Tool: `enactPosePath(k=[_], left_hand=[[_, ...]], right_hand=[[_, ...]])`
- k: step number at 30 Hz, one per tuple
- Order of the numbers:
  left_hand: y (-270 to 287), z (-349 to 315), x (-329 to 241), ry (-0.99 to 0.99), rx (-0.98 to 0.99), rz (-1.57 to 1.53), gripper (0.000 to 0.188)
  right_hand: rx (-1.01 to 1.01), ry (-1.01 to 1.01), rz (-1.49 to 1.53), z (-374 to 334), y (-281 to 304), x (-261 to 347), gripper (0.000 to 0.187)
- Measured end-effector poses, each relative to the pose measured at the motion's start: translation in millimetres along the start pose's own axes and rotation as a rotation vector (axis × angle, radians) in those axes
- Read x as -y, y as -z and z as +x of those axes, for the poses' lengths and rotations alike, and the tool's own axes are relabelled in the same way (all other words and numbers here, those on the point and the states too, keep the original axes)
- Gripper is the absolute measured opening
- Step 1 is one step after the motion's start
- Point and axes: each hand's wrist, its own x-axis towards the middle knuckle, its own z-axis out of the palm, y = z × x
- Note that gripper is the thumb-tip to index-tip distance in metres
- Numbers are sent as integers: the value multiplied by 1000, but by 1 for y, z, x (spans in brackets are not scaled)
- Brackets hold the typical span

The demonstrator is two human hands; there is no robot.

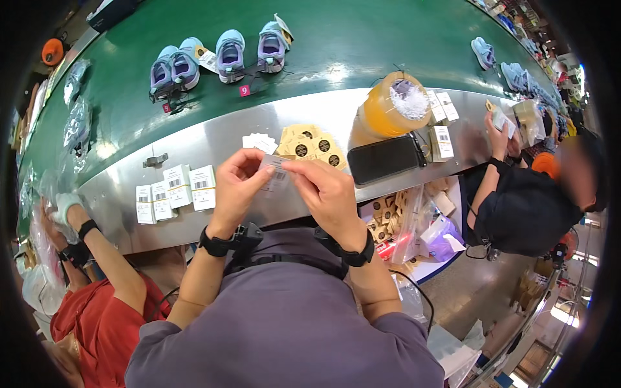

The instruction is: The person stands at a green conveyor belt in a warehouse and attaches price tags to a series of light blue and purple sneakers. They pick up a tag from a stack, peel the backing, and affix it to the shoe's tongue or side before moving the shoe down the line.

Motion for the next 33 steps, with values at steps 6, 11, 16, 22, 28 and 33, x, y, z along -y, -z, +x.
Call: enactPosePath(k=[6, 11, 16, 22, 28, 33], left_hand=[[-3, -2, -1, 5, 15, -1, 17], [-3, -5, -2, 40, 53, 21, 19], [-4, -3, -2, -12, 94, 163, 15], [-6, -2, 0, -485, 103, 637, 18], [-17, -10, 2, -897, 182, 1016, 22], [-19, -19, 15, -641, 321, 1038, 20]], right_hand=[[-45, -196, 165, 2, -10, 14, 28], [-89, -249, 185, -4, -12, 9, 30], [-29, -285, 225, 0, -7, 7, 29], [86, -410, 411, -6, -7, -11, 21], [303, -687, 728, -19, 10, -30, 12], [333, -386, 10, -8, 16, -18, 9]])
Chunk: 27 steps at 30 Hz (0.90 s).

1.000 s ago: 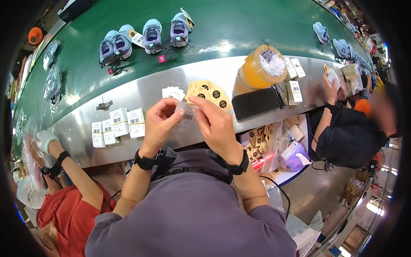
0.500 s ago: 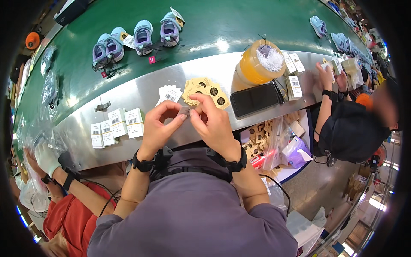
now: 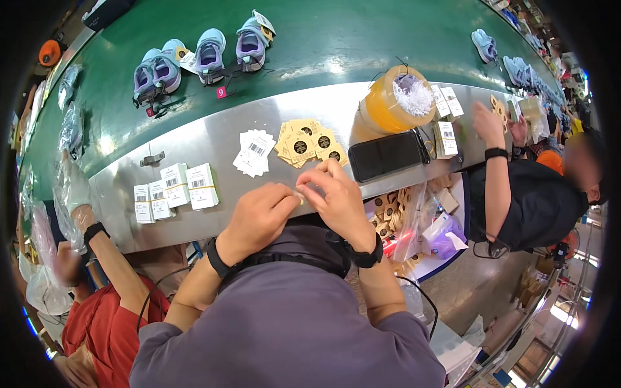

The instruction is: The person stands at a green conveyor belt in a warehouse and attaches price tags to a series of light blue and purple sneakers. They pick up a tag from a stack, peel the backing, and affix it to the shoe's tongue or side before moving the shoe down the line.

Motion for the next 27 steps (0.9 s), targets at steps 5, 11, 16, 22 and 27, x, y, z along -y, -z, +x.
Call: enactPosePath(k=[5, 11, 16, 22, 27], left_hand=[[8, -1, -5, 172, 112, -275, 23], [17, -27, 27, 145, 204, -90, 42], [8, -39, 28, 115, 262, -20, 57], [4, -43, 38, 104, 231, -62, 61], [7, -42, 40, 112, 255, -78, 61]], right_hand=[[55, -145, 698, 2, -15, -30, 10], [246, -174, 522, -1, -36, -55, 7], [-147, 172, 184, -2, -55, -53, 6], [-109, 96, 215, 0, -52, -48, 8], [-138, 83, 218, 2, -54, -46, 8]])
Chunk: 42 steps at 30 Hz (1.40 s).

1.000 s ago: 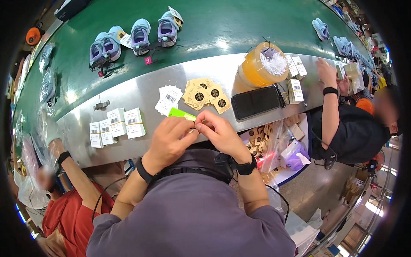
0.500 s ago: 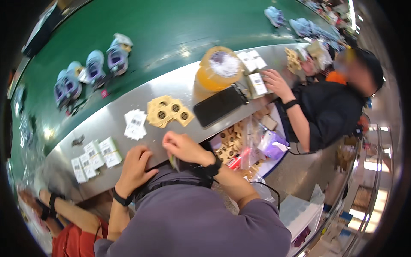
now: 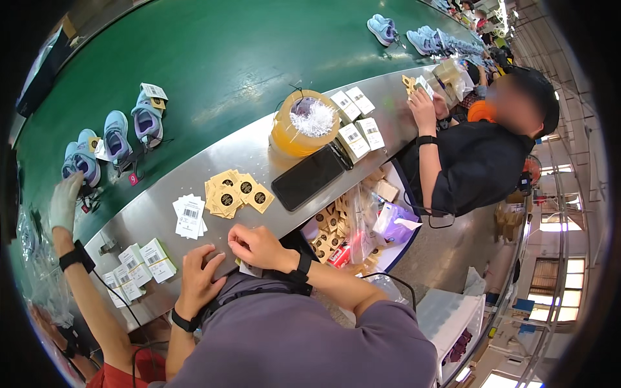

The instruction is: The person stands at a green conveyor belt in a warehouse and attaches price tags to a series of light blue and purple sneakers. They pick up a tag from a stack, peel the backing, and affix it to the shoe's tongue or side before moving the shoe down the line.

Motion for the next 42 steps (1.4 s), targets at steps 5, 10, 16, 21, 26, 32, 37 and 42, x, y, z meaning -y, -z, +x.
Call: enactPosePath(k=[5, 10, 16, 21, 26, 32, 37, 42], left_hand=[[1, 2, 0, 20, 29, -13, 60], [1, 3, -3, 26, 12, -4, 59], [-2, 2, -1, 7, -34, 17, 59], [3, 2, 0, 19, 24, -21, 60], [4, 0, 1, 1, 4, -4, 59], [0, 3, 0, -9, -42, 16, 59], [-2, 2, 1, 15, -15, -2, 59], [2, 3, 2, -4, -10, -16, 60]], right_hand=[[8, -55, -7, 4, 1, 2, 8], [28, -59, -3, 5, 3, 3, 9], [32, -45, 10, 7, 1, 4, 8], [-6, -46, 39, 5, -2, -1, 8], [17, -61, 58, 4, -5, -3, 7], [1, -66, 20, 6, -2, 2, 8], [-3, -57, 31, 6, -1, 0, 8], [-2, -75, 30, 7, -2, 1, 7]])
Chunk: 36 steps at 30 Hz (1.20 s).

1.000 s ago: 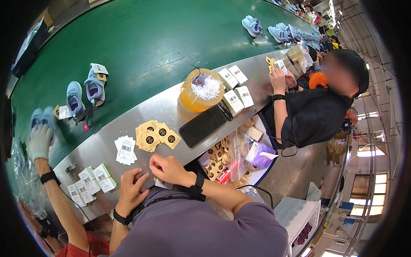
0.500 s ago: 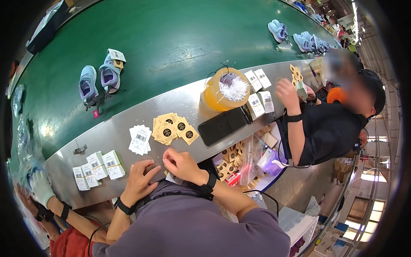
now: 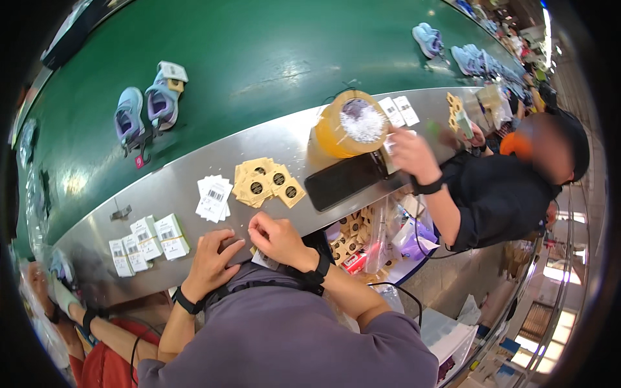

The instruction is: The person stands at a green conveyor belt in a warehouse and attaches price tags to a series of light blue and purple sneakers. They pick up a tag from a stack, peel the backing, and affix it to the shoe's tongue or side before moving the shoe down the line.

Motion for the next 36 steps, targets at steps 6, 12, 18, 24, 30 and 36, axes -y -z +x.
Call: enactPosePath(k=[6, 12, 18, 24, 30, 36], left_hand=[[2, -4, 3, 19, 43, -26, 61], [-3, -9, 7, 16, 19, -4, 62], [-6, -9, 6, -17, 6, 34, 63], [-2, -5, 4, -24, 29, 45, 63], [-1, -5, 4, -11, 22, 37, 63], [-2, -5, 5, -16, 15, 31, 65]], right_hand=[[3, -58, -11, -2, -4, -2, 6], [18, -77, 22, -2, -7, -7, 6], [19, -88, 28, -2, -5, -4, 6], [25, -95, 34, -2, -5, -6, 6], [24, -85, 46, -2, -6, -4, 5], [22, -85, 44, -2, -6, -4, 5]])
